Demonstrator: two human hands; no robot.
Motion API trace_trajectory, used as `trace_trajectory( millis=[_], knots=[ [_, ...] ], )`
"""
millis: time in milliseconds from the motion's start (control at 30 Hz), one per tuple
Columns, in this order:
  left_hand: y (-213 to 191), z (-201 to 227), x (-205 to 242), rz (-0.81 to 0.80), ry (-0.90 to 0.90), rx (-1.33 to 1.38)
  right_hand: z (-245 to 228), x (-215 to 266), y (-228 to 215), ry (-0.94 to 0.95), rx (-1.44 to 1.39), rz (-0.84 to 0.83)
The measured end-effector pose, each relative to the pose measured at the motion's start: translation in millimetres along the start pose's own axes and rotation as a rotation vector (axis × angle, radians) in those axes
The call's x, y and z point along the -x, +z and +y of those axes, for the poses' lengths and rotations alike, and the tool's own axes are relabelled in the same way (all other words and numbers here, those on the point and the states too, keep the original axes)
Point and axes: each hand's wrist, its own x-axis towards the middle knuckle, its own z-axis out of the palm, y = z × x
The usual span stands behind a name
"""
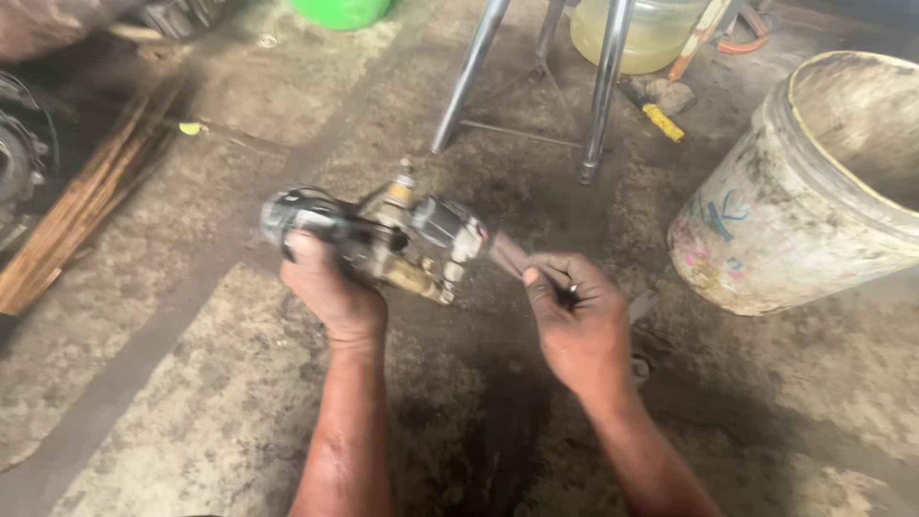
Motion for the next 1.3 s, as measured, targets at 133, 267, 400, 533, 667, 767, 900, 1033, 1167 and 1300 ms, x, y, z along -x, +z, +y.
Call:
trace_trajectory(
  millis=[133,267,400,533,667,767,900,1033,1167,1300],
  knots=[
    [-6.9,-14.4,18.4,-0.11,0.068,-0.079,8.2,12.5,5.9,0.303,0.019,-0.102],
    [5.6,-20.2,34.4,-0.17,0.041,-0.321,-1.9,24.4,27.7,0.433,-0.416,-0.07],
    [18.0,-8.8,44.0,-0.186,0.26,-0.418,-22.1,23.1,25.6,0.367,-0.063,-0.057],
    [25.1,-1.5,46.7,-0.165,0.213,-0.38,-23.8,22.5,27.0,0.223,0.015,-0.106],
    [35.9,-0.6,58.0,-0.3,0.014,-0.265,-11.6,16.5,20.6,0.241,0.043,-0.213],
    [38.2,-3.7,60.4,-0.375,0.497,-0.643,-6.8,18.8,18.0,0.283,0.01,-0.203],
    [28.5,-5.7,38.0,-0.252,0.394,-0.525,-13.2,24.7,14.3,-0.015,0.18,-0.115],
    [22.2,1.0,36.5,-0.155,0.162,-0.258,-15.1,18.0,11.0,0.016,0.268,-0.234],
    [25.5,7.6,36.0,-0.161,0.144,-0.227,-8.4,5.2,-3.4,-0.291,0.081,-0.094],
    [33.8,8.4,40.1,-0.227,0.199,-0.236,-5.9,15.6,10.2,0.107,0.428,-0.202]
  ],
)
